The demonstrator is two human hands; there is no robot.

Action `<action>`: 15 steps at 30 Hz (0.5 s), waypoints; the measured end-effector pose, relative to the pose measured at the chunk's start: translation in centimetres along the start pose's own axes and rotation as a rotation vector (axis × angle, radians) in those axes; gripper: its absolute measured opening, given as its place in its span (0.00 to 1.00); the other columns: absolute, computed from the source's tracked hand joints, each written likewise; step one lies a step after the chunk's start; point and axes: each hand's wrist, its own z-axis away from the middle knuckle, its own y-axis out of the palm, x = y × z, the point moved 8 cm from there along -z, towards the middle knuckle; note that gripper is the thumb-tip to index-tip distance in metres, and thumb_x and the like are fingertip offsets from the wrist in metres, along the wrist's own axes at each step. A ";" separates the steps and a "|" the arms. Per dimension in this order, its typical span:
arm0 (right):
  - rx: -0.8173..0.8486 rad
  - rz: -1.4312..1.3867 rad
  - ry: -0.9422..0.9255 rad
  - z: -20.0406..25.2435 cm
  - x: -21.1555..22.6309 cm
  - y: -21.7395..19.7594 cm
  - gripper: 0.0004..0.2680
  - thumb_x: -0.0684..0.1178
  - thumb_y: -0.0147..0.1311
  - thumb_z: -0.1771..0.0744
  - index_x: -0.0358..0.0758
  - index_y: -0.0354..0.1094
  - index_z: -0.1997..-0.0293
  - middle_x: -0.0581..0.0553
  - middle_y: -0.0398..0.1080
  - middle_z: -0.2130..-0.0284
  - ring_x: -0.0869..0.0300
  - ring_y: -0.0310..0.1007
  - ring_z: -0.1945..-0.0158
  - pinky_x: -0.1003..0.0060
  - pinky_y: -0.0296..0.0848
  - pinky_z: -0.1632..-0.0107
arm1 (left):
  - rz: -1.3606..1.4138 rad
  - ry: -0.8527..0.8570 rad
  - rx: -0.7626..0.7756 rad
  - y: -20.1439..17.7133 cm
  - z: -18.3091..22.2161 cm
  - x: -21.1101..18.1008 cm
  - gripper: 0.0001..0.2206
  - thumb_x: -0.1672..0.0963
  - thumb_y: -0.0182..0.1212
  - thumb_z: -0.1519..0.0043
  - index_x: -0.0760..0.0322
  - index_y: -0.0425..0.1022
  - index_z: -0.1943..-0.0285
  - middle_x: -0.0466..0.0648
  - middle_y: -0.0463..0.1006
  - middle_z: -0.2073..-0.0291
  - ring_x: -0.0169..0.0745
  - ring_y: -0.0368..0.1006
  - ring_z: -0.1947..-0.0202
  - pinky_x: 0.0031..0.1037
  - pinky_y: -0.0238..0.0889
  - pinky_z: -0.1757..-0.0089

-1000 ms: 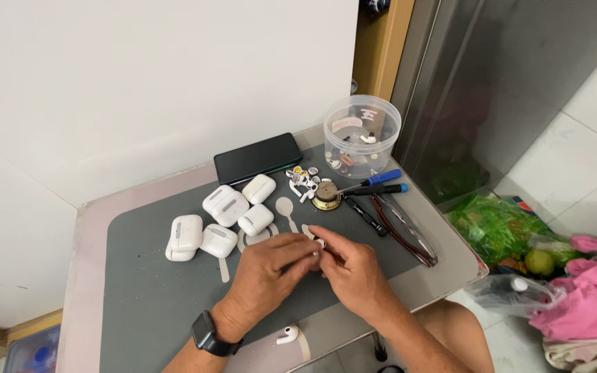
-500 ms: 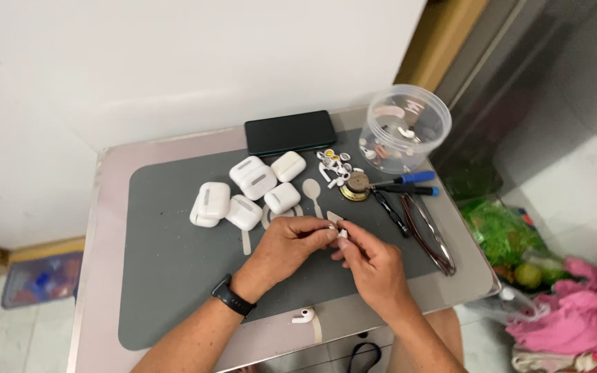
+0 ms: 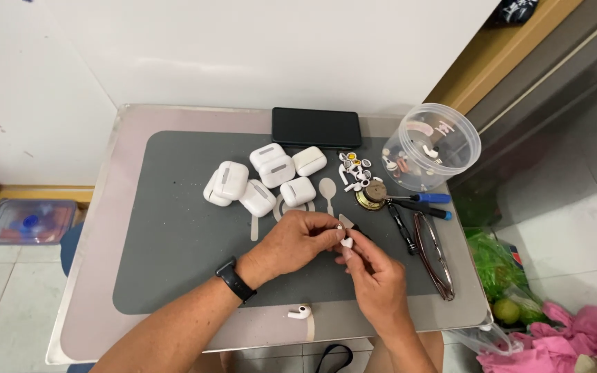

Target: Repair a small wireless earbud by prying or scraping a component with a precision tool

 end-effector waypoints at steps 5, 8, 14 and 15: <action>-0.004 -0.018 -0.033 0.0 -0.5 0.0 0.14 0.45 0.57 0.34 0.40 0.75 0.42 0.46 0.82 0.68 0.64 0.84 0.66 0.70 0.85 0.64 | 0.030 -0.058 -0.010 0.1 -0.2 0.5 0.09 0.58 0.59 0.36 0.64 0.81 0.68 0.43 0.81 0.75 0.26 0.74 0.72 0.19 0.68 0.66; -0.025 0.002 -0.079 0.1 0.3 -0.1 0.13 0.44 0.57 0.34 0.37 0.74 0.43 0.45 0.82 0.68 0.64 0.83 0.67 0.70 0.84 0.65 | 0.080 -0.005 -0.002 0.1 0.0 -0.4 0.09 0.59 0.59 0.35 0.65 0.81 0.68 0.43 0.82 0.75 0.25 0.74 0.71 0.18 0.68 0.66; -0.193 0.092 -0.262 3.7 2.4 -4.1 0.13 0.40 0.57 0.34 0.33 0.71 0.42 0.40 0.82 0.61 0.61 0.84 0.67 0.73 0.87 0.61 | -0.293 0.091 -0.165 -1.2 -0.2 0.4 0.16 0.55 0.57 0.34 0.57 0.65 0.77 0.38 0.64 0.84 0.29 0.57 0.79 0.28 0.52 0.73; -0.184 0.097 -0.259 3.5 2.4 -4.7 0.13 0.40 0.57 0.34 0.33 0.71 0.42 0.40 0.82 0.61 0.61 0.84 0.67 0.73 0.87 0.61 | -0.286 0.084 -0.170 -1.4 -0.3 0.6 0.16 0.55 0.57 0.34 0.57 0.65 0.77 0.38 0.64 0.84 0.29 0.57 0.79 0.28 0.52 0.73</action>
